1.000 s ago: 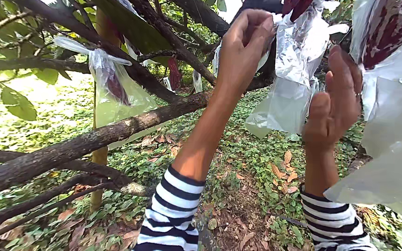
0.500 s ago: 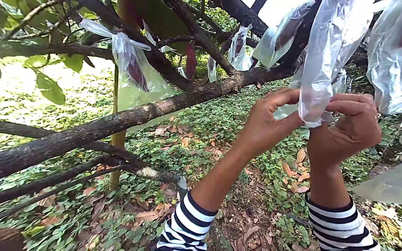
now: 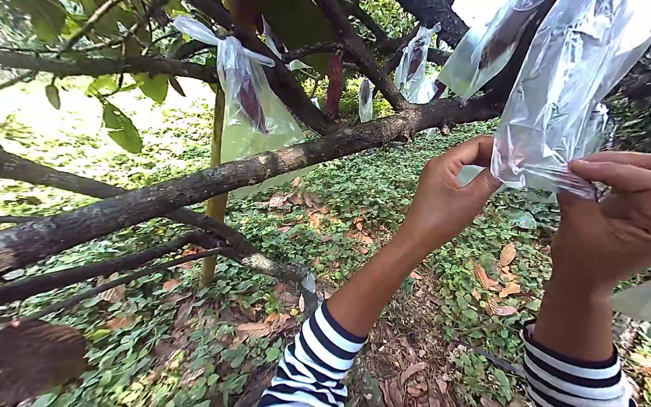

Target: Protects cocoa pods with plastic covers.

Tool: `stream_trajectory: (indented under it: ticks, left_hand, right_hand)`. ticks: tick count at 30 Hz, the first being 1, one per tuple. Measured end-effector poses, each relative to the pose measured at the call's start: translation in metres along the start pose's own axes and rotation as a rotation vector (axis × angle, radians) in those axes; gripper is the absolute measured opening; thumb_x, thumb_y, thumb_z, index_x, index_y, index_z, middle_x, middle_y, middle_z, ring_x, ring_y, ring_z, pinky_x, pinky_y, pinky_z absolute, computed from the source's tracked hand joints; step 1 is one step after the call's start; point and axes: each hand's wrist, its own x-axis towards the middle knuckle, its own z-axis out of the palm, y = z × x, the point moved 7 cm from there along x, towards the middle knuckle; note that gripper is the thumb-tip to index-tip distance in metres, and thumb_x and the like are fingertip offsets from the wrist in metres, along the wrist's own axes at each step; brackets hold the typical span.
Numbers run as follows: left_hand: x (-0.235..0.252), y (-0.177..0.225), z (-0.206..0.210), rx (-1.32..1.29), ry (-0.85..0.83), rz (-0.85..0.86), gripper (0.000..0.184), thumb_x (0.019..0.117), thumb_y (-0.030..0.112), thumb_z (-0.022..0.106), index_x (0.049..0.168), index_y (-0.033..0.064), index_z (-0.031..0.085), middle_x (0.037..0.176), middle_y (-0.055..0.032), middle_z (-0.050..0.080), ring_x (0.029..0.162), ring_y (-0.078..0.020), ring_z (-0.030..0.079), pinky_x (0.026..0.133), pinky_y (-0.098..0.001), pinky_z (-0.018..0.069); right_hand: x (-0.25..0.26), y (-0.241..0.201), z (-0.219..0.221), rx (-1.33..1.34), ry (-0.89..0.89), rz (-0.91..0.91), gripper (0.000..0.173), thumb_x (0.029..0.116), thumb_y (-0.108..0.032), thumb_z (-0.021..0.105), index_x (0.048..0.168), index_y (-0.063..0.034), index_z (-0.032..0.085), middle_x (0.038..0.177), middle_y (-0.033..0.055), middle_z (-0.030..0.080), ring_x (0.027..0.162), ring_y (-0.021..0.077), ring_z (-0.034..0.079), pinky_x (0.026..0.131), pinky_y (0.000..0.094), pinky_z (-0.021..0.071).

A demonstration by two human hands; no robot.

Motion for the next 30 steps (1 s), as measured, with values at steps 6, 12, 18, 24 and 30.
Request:
stream_trajectory:
  ticks: [6, 12, 18, 24, 30]
  left_hand:
    - [-0.009, -0.005, -0.003, -0.002, 0.009, -0.015, 0.011, 0.0975, -0.002, 0.057, 0.104, -0.0072, 0.064, 0.096, -0.0066, 0.065, 0.093, -0.0058, 0.063, 0.088, -0.0247, 0.053]
    - [-0.015, -0.007, -0.006, -0.015, 0.039, -0.03, 0.012, 0.0986, -0.002, 0.055, 0.105, -0.0069, 0.064, 0.098, -0.0059, 0.066, 0.094, -0.0055, 0.063, 0.09, -0.0246, 0.053]
    - [-0.019, -0.006, -0.007, 0.035, 0.034, -0.026, 0.015, 0.0998, -0.002, 0.053, 0.109, -0.0086, 0.064, 0.101, -0.0076, 0.066, 0.095, -0.0057, 0.063, 0.09, -0.0241, 0.053]
    - [-0.03, 0.003, -0.02, 0.188, 0.047, 0.008, 0.019, 0.099, -0.002, 0.053, 0.112, -0.0088, 0.065, 0.104, -0.0089, 0.067, 0.099, -0.0062, 0.064, 0.093, -0.0245, 0.0526]
    - [-0.059, 0.02, -0.075, 0.671, 0.109, 0.002, 0.024, 0.1022, 0.018, 0.055, 0.113, 0.0035, 0.071, 0.117, -0.0056, 0.07, 0.116, -0.0156, 0.061, 0.101, -0.0367, 0.0488]
  right_hand:
    - [-0.005, 0.003, -0.003, 0.041, 0.008, -0.003, 0.006, 0.0917, -0.01, 0.071, 0.098, -0.011, 0.069, 0.109, -0.0047, 0.065, 0.106, 0.0045, 0.062, 0.093, 0.0223, 0.0523]
    - [-0.007, -0.011, 0.001, -0.099, -0.007, -0.047, 0.015, 0.0988, -0.006, 0.064, 0.107, 0.0021, 0.074, 0.111, 0.0096, 0.066, 0.107, 0.0098, 0.061, 0.095, 0.0228, 0.0497]
    - [-0.015, 0.0, -0.003, 0.003, 0.043, -0.039, 0.01, 0.092, -0.011, 0.075, 0.097, -0.0112, 0.066, 0.105, -0.004, 0.064, 0.103, 0.0055, 0.061, 0.092, 0.0237, 0.0518]
    - [-0.017, 0.008, -0.007, 0.019, -0.006, -0.011, 0.016, 0.089, -0.015, 0.077, 0.095, -0.0124, 0.063, 0.111, -0.0035, 0.06, 0.11, 0.0057, 0.058, 0.096, 0.0232, 0.0502]
    - [-0.05, -0.012, -0.011, -0.152, -0.047, 0.103, 0.043, 0.0863, -0.027, 0.082, 0.119, -0.0097, 0.061, 0.132, 0.0021, 0.056, 0.128, 0.012, 0.053, 0.108, 0.0333, 0.0461]
